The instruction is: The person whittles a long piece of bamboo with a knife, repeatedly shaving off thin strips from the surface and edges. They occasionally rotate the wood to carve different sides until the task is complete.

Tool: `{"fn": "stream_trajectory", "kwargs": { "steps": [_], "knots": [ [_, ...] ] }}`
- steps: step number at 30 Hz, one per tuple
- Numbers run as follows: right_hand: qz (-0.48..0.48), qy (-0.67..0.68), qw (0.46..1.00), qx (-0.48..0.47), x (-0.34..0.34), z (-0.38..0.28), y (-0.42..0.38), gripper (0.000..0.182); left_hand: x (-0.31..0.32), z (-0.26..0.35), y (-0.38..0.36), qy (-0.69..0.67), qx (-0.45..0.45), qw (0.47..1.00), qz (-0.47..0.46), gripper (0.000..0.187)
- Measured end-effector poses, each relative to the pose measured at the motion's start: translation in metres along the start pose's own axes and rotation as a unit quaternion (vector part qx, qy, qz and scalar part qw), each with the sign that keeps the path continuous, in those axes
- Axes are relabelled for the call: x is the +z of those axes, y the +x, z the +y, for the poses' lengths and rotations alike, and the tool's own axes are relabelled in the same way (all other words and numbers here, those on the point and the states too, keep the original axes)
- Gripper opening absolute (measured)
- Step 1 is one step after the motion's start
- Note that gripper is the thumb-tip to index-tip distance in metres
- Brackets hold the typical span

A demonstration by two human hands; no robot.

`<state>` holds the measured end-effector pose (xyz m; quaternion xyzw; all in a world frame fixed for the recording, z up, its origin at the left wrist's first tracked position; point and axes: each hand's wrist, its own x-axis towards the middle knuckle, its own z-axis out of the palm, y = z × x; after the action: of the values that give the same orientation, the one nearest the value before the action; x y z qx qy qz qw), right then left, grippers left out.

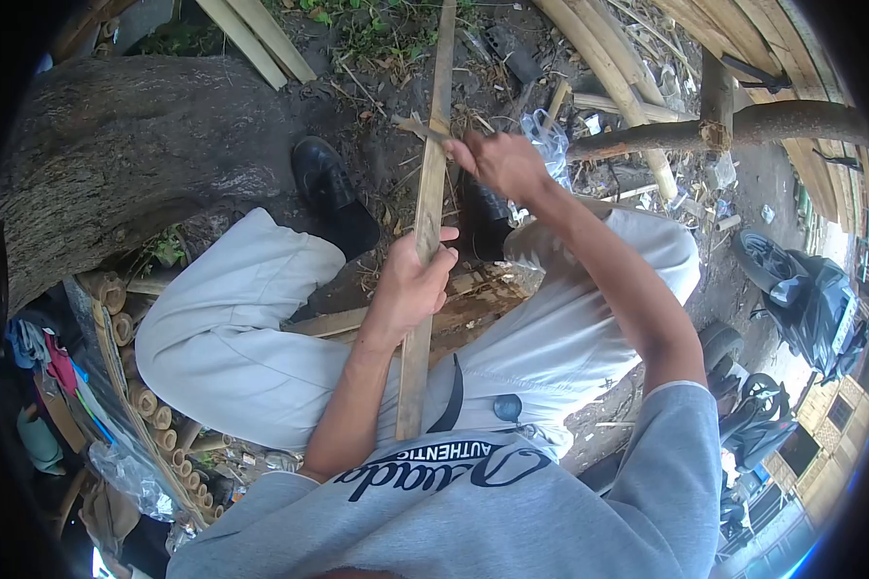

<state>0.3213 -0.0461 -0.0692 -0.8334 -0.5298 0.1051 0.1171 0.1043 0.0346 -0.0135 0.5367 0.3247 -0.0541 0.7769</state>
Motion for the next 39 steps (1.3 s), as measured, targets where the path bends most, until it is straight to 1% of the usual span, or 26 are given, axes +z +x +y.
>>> {"fn": "stream_trajectory", "kwargs": {
  "steps": [1, 2, 3, 4, 5, 8, 10, 11, 13, 14, 15, 17, 18, 19, 21, 23, 24, 25, 26, 27, 29, 30, 31, 33, 35, 39],
  "knots": [
    [-0.016, -0.003, 1.0, 0.026, -0.003, 0.011, 0.011, 0.046, 0.0, 0.002, 0.0, -0.017, -0.022, 1.0, -0.01, 0.039],
    [-0.032, -0.006, 0.998, 0.051, -0.004, 0.017, 0.017, 0.046, -0.003, 0.006, 0.0, -0.016, -0.021, 1.0, -0.011, 0.039],
    [-0.031, -0.006, 0.998, 0.049, -0.005, 0.014, 0.018, 0.046, -0.007, 0.012, 0.0, -0.068, -0.053, 0.996, -0.02, 0.04],
    [-0.001, 0.025, 0.998, 0.054, -0.004, 0.007, 0.015, 0.046, -0.009, 0.015, -0.001, -0.121, -0.086, 0.988, -0.027, 0.041],
    [0.028, 0.057, 0.996, 0.058, -0.003, 0.001, 0.011, 0.046, -0.007, 0.016, -0.001, -0.123, -0.086, 0.988, -0.025, 0.041],
    [0.001, 0.096, 0.994, 0.055, -0.02, -0.022, -0.009, 0.045, -0.007, 0.015, -0.002, -0.125, -0.119, 0.984, -0.039, 0.046],
    [-0.014, 0.081, 0.994, 0.067, -0.034, -0.038, -0.02, 0.044, -0.005, 0.014, -0.004, -0.234, -0.134, 0.962, -0.042, 0.051],
    [-0.026, 0.065, 0.994, 0.08, -0.04, -0.043, -0.025, 0.043, -0.004, 0.016, -0.006, -0.233, -0.133, 0.962, -0.044, 0.051],
    [-0.031, 0.061, 0.994, 0.091, -0.047, -0.047, -0.034, 0.042, -0.004, 0.022, -0.012, -0.332, -0.196, 0.92, -0.069, 0.06],
    [-0.011, 0.075, 0.993, 0.087, -0.052, -0.05, -0.038, 0.042, -0.005, 0.024, -0.016, -0.32, -0.194, 0.921, -0.109, 0.062],
    [0.008, 0.089, 0.993, 0.083, -0.057, -0.054, -0.041, 0.042, -0.006, 0.026, -0.019, -0.318, -0.193, 0.922, -0.109, 0.062],
    [0.005, 0.097, 0.991, 0.091, -0.072, -0.065, -0.05, 0.042, -0.007, 0.026, -0.027, -0.243, -0.222, 0.928, -0.176, 0.062],
    [0.0, 0.103, 0.99, 0.1, -0.078, -0.07, -0.055, 0.041, -0.002, 0.025, -0.031, -0.243, -0.194, 0.937, -0.161, 0.063],
    [0.0, 0.101, 0.99, 0.1, -0.08, -0.073, -0.062, 0.041, 0.0, 0.017, -0.032, -0.243, -0.193, 0.937, -0.163, 0.063],
    [-0.011, 0.108, 0.99, 0.087, -0.084, -0.077, -0.076, 0.04, 0.001, -0.004, -0.033, -0.342, -0.191, 0.907, -0.151, 0.071],
    [-0.017, 0.112, 0.989, 0.091, -0.088, -0.084, -0.091, 0.039, 0.007, 0.017, -0.057, -0.356, -0.18, 0.906, -0.141, 0.067],
    [-0.026, 0.118, 0.989, 0.084, -0.089, -0.088, -0.098, 0.038, 0.01, 0.028, -0.07, -0.365, -0.184, 0.901, -0.146, 0.06],
    [-0.033, 0.125, 0.989, 0.077, -0.09, -0.091, -0.106, 0.037, 0.012, 0.032, -0.076, -0.374, -0.187, 0.896, -0.151, 0.055],
    [-0.031, 0.13, 0.989, 0.066, -0.09, -0.095, -0.113, 0.037, 0.011, 0.028, -0.077, -0.374, -0.189, 0.895, -0.151, 0.055],
    [-0.032, 0.131, 0.989, 0.067, -0.091, -0.101, -0.118, 0.037, 0.01, 0.021, -0.077, -0.322, -0.183, 0.915, -0.159, 0.043],
    [-0.026, 0.109, 0.994, 0.012, -0.096, -0.112, -0.128, 0.039, 0.009, 0.01, -0.077, -0.216, -0.17, 0.945, -0.176, 0.02],
    [-0.016, 0.096, 0.995, -0.008, -0.094, -0.115, -0.133, 0.041, 0.019, 0.011, -0.078, -0.149, -0.143, 0.97, -0.126, 0.01],
    [-0.014, 0.094, 0.995, -0.003, -0.09, -0.116, -0.137, 0.041, 0.02, 0.01, -0.077, -0.147, -0.143, 0.97, -0.131, 0.01],
    [-0.006, 0.07, 0.997, -0.028, -0.081, -0.116, -0.147, 0.044, 0.021, 0.008, -0.076, -0.11, -0.157, 0.972, -0.132, 0.012],
    [0.001, 0.073, 0.997, -0.03, -0.07, -0.114, -0.152, 0.044, 0.022, 0.012, -0.076, -0.106, -0.147, 0.974, -0.135, 0.013],
    [-0.004, 0.076, 0.996, -0.049, -0.051, -0.112, -0.151, 0.045, 0.017, 0.002, -0.075, -0.088, -0.127, 0.981, -0.119, 0.006]
  ]
}}
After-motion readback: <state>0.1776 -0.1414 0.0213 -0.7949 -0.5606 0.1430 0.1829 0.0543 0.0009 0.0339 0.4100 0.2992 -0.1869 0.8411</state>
